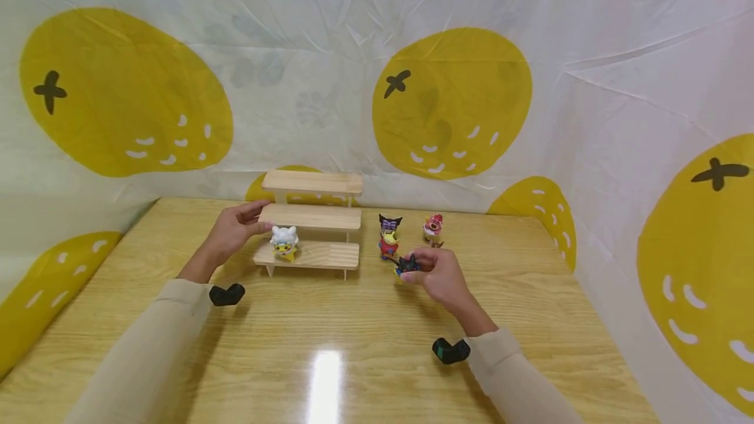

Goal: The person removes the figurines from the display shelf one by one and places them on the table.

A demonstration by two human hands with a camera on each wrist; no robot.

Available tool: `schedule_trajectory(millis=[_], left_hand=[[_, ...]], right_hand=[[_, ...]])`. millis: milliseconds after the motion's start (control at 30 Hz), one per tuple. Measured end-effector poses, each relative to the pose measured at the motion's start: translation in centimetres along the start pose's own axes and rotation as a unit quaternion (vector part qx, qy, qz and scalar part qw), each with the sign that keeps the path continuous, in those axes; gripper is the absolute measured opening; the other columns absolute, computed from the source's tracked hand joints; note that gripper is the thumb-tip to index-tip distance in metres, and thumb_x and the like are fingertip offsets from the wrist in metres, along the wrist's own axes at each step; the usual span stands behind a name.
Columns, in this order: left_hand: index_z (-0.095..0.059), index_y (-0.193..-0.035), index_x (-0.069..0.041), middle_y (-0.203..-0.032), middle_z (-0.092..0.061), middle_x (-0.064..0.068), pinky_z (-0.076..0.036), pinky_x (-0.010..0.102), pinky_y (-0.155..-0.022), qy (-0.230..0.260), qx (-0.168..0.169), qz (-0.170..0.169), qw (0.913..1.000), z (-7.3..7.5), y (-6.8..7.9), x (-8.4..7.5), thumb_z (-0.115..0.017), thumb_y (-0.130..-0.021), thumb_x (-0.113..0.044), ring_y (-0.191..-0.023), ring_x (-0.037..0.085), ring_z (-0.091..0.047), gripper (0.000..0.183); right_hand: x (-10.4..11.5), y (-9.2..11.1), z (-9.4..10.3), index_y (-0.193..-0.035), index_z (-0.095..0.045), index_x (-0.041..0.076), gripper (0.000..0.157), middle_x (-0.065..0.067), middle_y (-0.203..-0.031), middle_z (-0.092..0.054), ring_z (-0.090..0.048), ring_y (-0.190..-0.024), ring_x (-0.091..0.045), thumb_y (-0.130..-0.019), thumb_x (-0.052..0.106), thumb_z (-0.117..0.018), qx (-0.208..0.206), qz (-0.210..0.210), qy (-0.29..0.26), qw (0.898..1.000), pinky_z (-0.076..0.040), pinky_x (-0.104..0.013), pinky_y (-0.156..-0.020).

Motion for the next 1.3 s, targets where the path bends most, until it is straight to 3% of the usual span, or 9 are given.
schedule_trajectory(millis=[433, 1300], left_hand=[[-0.045, -0.159, -0.009, -0.169, -0.035, 0.015, -0.039, 0.052, -0.124, 0.001, 0.001, 0.014, 0.9999, 0.3, 0.1, -0.1, -0.073, -0.100, -0.022, -0.156, 0.037, -0.035, 0.067], [-0.044, -0.159, -0.008, -0.168, -0.036, 0.015, -0.037, 0.052, -0.126, -0.003, 0.000, 0.008, 1.0000, 0.1, 0.1, 0.0, -0.072, -0.100, -0.023, -0.156, 0.037, -0.036, 0.067]], right_hand=[[-0.7, 0.2, 0.8, -0.115, -0.071, -0.012, 0.031, -0.031, -0.113, -0.075, -0.077, -0.090, -0.004, -0.085, -0.007, -0.080, -0.017, -0.011, -0.003, 1.000, -0.062, -0.018, -0.076], [-1.5, 0.6, 2.4, -0.115, -0.071, -0.014, 0.031, -0.033, -0.113, -0.074, -0.076, -0.088, -0.002, -0.087, -0.005, -0.080, -0.033, -0.013, 0.000, 0.999, -0.061, -0.017, -0.076]])
Point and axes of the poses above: each hand's wrist, its own y-axis away from the middle knuckle, its own z-axis out of the back of the hand, x = y × z, the point moved 2 cm from there along -y, towards the middle knuckle
